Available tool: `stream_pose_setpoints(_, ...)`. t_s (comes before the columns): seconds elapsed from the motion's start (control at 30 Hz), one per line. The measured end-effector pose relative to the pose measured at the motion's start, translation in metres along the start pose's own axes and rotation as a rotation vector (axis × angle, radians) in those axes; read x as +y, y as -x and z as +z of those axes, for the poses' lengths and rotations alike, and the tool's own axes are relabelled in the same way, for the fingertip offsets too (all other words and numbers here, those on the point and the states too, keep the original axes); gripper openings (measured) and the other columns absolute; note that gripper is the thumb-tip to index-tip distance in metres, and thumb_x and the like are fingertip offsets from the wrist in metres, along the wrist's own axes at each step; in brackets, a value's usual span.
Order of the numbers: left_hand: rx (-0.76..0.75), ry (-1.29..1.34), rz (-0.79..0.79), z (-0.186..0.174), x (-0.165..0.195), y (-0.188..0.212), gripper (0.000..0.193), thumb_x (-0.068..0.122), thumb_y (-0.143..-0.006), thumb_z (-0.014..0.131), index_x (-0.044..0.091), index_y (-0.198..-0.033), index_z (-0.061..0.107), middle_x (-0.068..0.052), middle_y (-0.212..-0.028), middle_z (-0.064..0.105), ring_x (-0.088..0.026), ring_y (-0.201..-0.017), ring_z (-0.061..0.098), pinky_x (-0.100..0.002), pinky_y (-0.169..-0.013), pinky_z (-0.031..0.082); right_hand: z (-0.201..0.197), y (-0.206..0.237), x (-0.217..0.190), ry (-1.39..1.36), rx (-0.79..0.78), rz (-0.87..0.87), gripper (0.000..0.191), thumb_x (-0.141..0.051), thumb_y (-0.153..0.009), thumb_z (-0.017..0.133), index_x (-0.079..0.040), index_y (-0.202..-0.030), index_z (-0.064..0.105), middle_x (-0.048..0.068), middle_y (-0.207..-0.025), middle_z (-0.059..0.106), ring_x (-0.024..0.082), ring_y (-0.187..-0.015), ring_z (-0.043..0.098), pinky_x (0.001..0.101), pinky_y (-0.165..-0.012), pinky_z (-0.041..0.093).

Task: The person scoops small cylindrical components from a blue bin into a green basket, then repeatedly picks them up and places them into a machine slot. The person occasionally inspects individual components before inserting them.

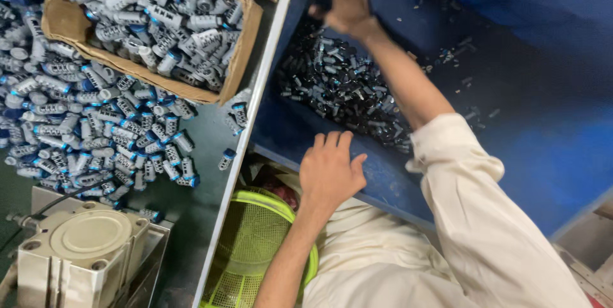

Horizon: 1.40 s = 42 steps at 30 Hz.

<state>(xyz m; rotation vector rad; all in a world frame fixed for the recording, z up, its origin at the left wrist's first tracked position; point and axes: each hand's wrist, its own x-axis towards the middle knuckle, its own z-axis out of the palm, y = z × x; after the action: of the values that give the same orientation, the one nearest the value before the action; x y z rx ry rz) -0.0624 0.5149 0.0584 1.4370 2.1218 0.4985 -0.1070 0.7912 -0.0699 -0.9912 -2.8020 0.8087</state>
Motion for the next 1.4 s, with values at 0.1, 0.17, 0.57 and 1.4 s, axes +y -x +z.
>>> stream_pose_setpoints(0.1,-0.010,-0.008,-0.004,0.002,-0.003,-0.001,0.048,0.032,-0.074,0.078,0.004,-0.112,0.067,-0.011,-0.100,0.067,-0.032,-0.092,0.063,-0.042,-0.072,0.054,0.036,0.030,-0.015,0.160,-0.027,-0.075,0.134,-0.097,-0.097,0.037,0.024,-0.153,0.023,0.050,-0.155,0.019,0.060,-0.149,0.019,0.0503,-0.128,0.020)
stream_pose_setpoints(0.17,-0.012,-0.004,-0.003,0.004,-0.003,0.001,0.047,0.032,-0.074,0.078,0.005,-0.111,0.067,-0.011,-0.098,0.067,-0.032,-0.090,0.063,-0.042,-0.071,0.054,0.060,0.068,-0.022,0.006,-0.006,-0.193,0.127,-0.086,-0.089,0.046,0.018,-0.158,0.025,0.045,-0.159,0.019,0.058,-0.149,0.021,0.0515,-0.125,0.021)
stream_pose_setpoints(0.57,0.057,0.019,0.013,-0.001,0.000,0.008,0.041,0.030,-0.075,0.077,0.007,-0.107,0.067,-0.010,-0.095,0.067,-0.031,-0.090,0.064,-0.042,-0.072,0.053,0.026,0.121,-0.019,-0.217,-0.386,-0.178,0.070,-0.061,-0.082,0.067,-0.009,-0.130,0.066,0.014,-0.140,0.068,0.033,-0.128,0.064,0.0406,-0.109,0.050)
stream_pose_setpoints(1.4,0.086,-0.095,0.151,0.006,0.007,0.018,0.034,0.032,-0.084,0.075,0.011,-0.109,0.071,-0.008,-0.098,0.071,-0.032,-0.087,0.065,-0.044,-0.072,0.053,0.003,0.279,0.039,-0.341,-0.078,-0.144,0.077,-0.039,-0.087,0.079,0.000,-0.147,0.051,0.024,-0.159,0.042,0.044,-0.150,0.040,0.0484,-0.124,0.034)
